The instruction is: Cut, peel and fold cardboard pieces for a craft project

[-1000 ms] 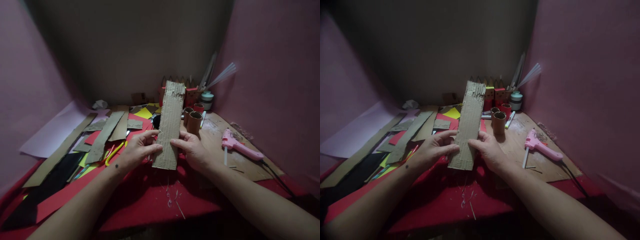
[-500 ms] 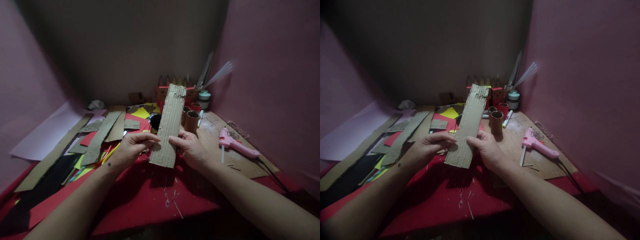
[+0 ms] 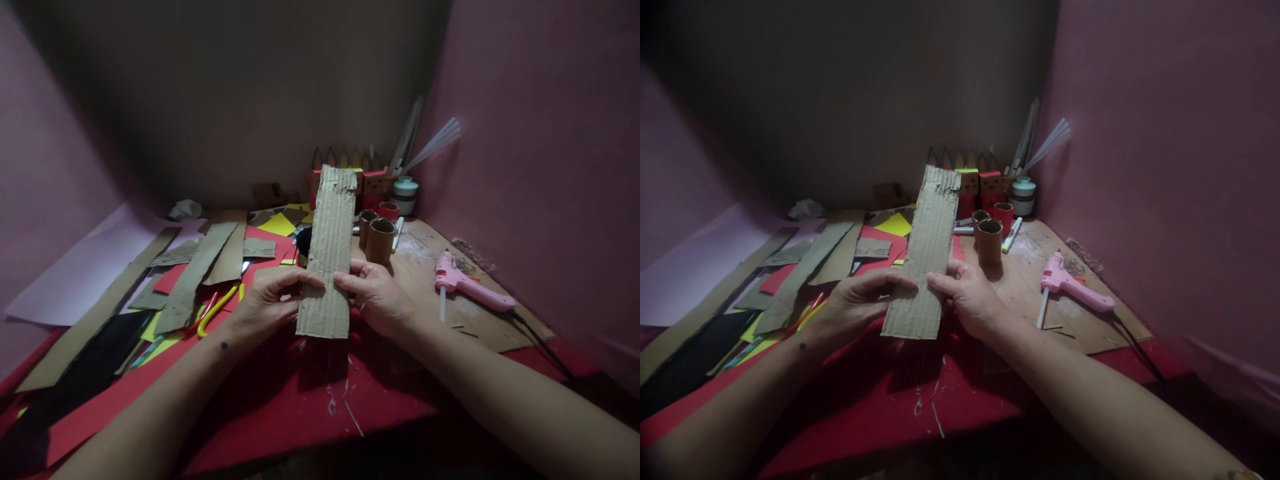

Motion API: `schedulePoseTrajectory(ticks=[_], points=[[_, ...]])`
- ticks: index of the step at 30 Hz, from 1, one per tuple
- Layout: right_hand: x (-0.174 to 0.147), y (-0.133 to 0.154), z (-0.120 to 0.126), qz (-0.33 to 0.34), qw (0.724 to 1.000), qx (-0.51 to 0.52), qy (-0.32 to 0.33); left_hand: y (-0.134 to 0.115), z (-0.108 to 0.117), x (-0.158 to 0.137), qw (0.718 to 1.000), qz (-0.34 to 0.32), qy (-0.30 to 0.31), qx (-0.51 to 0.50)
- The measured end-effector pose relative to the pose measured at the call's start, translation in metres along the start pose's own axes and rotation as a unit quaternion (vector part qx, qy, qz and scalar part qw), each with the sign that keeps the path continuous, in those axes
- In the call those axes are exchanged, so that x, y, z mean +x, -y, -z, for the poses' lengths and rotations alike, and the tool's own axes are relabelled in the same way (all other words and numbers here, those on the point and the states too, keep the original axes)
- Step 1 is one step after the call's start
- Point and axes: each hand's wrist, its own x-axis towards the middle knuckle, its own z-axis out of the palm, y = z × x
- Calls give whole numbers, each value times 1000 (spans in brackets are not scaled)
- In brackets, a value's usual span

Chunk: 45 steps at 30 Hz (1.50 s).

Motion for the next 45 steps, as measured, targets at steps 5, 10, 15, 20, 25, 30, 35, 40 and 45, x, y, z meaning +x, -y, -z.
schedulePoseTrajectory(ticks=[5, 10, 15, 20, 25, 30, 35, 40, 45], points=[[-1, 0, -1, -10, 1000, 6, -9, 5, 0, -1, 999, -23, 8, 40], [-4, 4, -4, -2, 1000, 2, 13, 10, -1, -1, 992, -84, -4, 95], [-8, 8, -6, 10, 999, -11, 42, 17, -2, -3, 981, -127, -2, 144], [-5, 6, -5, 11, 999, -15, 37, 24, -6, -2, 972, -165, 7, 165], [-4, 3, -2, 22, 1000, -18, 8, 26, -7, -1, 955, -217, 10, 200], [-7, 7, -5, 36, 999, -35, -8, 30, -5, 0, 951, -228, 21, 208], [-4, 6, -4, 17, 1000, -19, -4, 32, -4, 1, 943, -240, 5, 229], [1, 0, 1, -3, 999, 3, 32, 30, -2, 3, 934, -273, -11, 230], [-1, 1, 0, -25, 997, -18, 65, 27, 1, 0, 913, -293, -46, 279]])
